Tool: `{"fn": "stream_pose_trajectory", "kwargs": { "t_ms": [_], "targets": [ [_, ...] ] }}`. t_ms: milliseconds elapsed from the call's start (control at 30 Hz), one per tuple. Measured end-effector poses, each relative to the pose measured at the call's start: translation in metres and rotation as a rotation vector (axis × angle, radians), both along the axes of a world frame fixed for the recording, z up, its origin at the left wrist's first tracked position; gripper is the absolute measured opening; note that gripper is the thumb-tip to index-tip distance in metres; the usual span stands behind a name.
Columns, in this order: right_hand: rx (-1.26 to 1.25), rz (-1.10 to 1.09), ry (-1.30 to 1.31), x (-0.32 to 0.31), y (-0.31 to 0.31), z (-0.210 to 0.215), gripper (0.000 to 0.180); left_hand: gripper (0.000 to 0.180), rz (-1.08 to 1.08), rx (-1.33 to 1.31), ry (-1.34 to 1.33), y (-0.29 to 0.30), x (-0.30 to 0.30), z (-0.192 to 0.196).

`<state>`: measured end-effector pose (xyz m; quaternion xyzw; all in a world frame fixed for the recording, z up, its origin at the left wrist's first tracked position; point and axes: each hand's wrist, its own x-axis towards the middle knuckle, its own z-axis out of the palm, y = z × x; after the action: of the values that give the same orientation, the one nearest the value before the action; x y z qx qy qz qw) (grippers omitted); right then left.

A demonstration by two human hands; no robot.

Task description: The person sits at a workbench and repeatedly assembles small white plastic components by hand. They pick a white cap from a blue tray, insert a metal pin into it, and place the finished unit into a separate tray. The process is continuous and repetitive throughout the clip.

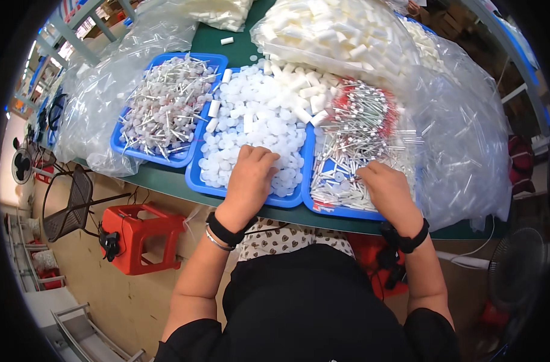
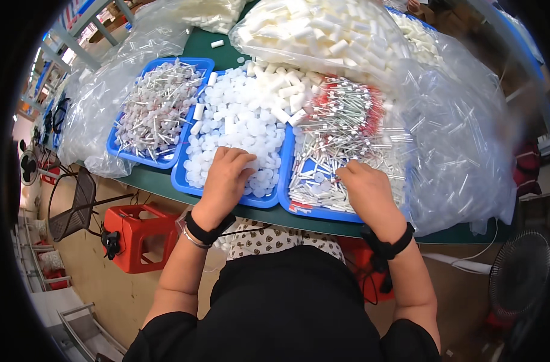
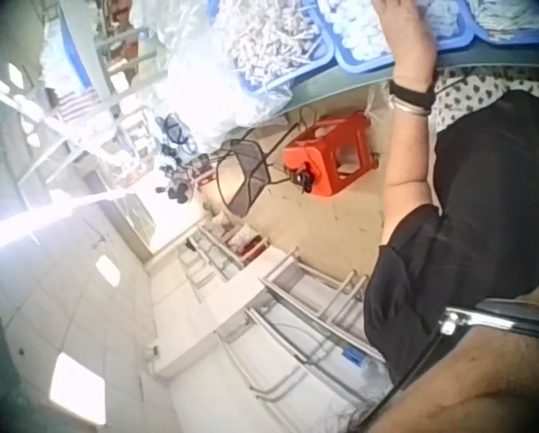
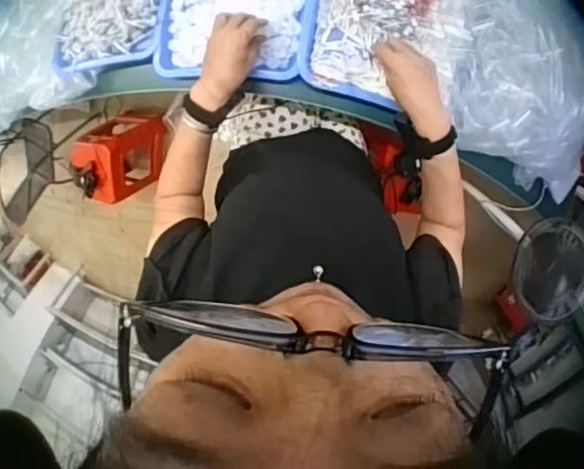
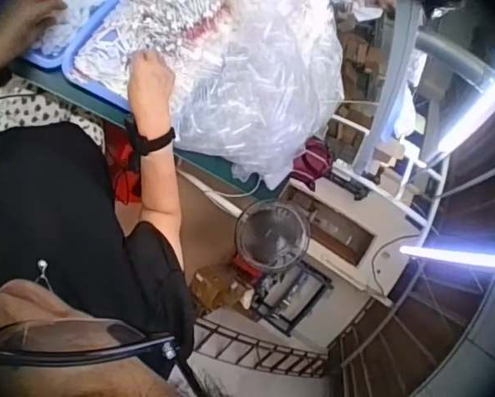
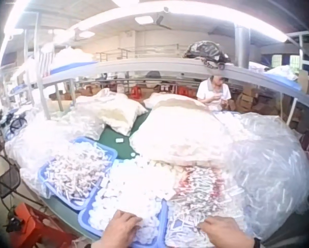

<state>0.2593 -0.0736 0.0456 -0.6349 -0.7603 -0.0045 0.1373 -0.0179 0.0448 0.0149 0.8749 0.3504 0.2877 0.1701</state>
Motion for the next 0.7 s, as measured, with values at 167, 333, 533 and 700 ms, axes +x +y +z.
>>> {"fn": "stream_pose_trajectory", "kwargs": {
  "t_ms": [167,333,533,700],
  "targets": [
    [-0.085,0.035,-0.019,-0.002,0.003,-0.013,0.013,0.031,0.025,-0.117,-0.086,0.003,-0.003,0.006],
    [-0.071,0.009,0.346,-0.005,0.004,-0.002,0.009,0.033,-0.010,-0.786,-0.566,-0.016,0.006,0.013],
    [0.039,-0.057,0.495,-0.019,-0.001,0.014,0.013,0.034,-0.168,-1.710,-1.092,-0.041,0.032,0.011],
    [0.254,0.111,0.239,-0.030,-0.001,0.028,0.014,0.038,-0.197,-1.958,-1.258,-0.050,0.044,-0.004]
  ]
}}
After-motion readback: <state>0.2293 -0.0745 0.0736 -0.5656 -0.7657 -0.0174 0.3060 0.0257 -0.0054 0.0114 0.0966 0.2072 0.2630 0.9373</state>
